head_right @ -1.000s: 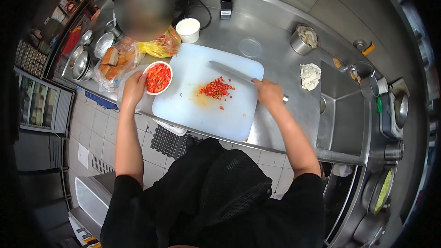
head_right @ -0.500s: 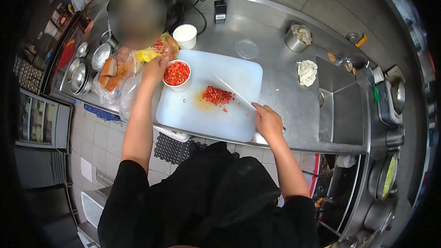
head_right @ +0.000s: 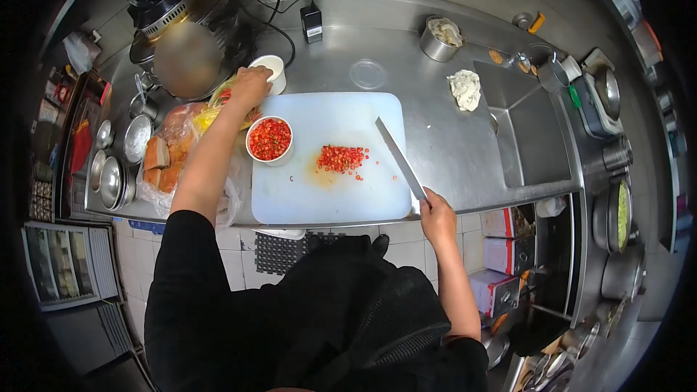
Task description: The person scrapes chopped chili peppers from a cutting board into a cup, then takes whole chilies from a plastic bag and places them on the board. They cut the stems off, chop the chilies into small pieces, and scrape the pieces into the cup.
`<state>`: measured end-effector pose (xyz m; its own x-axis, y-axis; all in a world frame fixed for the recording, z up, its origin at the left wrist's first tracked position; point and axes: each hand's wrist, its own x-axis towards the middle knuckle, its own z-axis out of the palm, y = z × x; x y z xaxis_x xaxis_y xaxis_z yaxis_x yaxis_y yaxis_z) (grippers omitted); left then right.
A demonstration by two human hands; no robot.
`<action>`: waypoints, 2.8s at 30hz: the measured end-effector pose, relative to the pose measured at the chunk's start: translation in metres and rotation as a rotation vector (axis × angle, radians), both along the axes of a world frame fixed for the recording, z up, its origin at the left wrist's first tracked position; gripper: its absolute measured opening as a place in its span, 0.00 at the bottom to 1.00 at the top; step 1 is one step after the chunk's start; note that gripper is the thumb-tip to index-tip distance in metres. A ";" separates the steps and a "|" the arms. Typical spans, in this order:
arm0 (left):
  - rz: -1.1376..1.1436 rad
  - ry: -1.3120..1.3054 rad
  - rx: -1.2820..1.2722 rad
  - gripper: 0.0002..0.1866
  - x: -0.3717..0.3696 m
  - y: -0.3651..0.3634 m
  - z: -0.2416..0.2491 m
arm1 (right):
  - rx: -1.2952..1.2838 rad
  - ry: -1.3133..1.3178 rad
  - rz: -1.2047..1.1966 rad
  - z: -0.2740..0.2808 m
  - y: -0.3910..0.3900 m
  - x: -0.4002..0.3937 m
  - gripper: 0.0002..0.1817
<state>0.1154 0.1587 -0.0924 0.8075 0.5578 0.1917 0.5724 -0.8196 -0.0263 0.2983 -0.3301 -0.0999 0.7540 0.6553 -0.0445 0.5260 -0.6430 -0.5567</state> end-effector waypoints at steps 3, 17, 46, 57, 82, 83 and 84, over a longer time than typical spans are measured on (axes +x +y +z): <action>-0.053 -0.025 0.089 0.11 -0.001 0.007 -0.004 | 0.024 -0.079 0.008 -0.012 0.006 -0.004 0.17; -0.213 -0.082 0.039 0.10 0.003 0.017 0.004 | 0.001 -0.072 -0.002 -0.022 0.016 0.003 0.18; 0.136 -0.367 -0.989 0.19 0.119 0.015 0.021 | 0.069 0.182 -0.115 -0.017 0.014 0.008 0.17; 0.029 0.366 -0.216 0.15 0.087 -0.012 0.021 | 0.032 0.280 -0.129 -0.009 0.013 0.014 0.17; 0.234 -0.509 -0.138 0.26 0.035 -0.257 -0.089 | 0.190 1.029 -0.012 -0.024 -0.060 0.058 0.09; 0.243 -0.508 -0.141 0.26 0.044 -0.257 -0.091 | 0.186 1.057 0.003 -0.026 -0.061 0.056 0.09; 0.228 -0.483 -0.190 0.26 0.057 -0.256 -0.091 | 0.182 1.086 0.018 -0.029 -0.060 0.052 0.09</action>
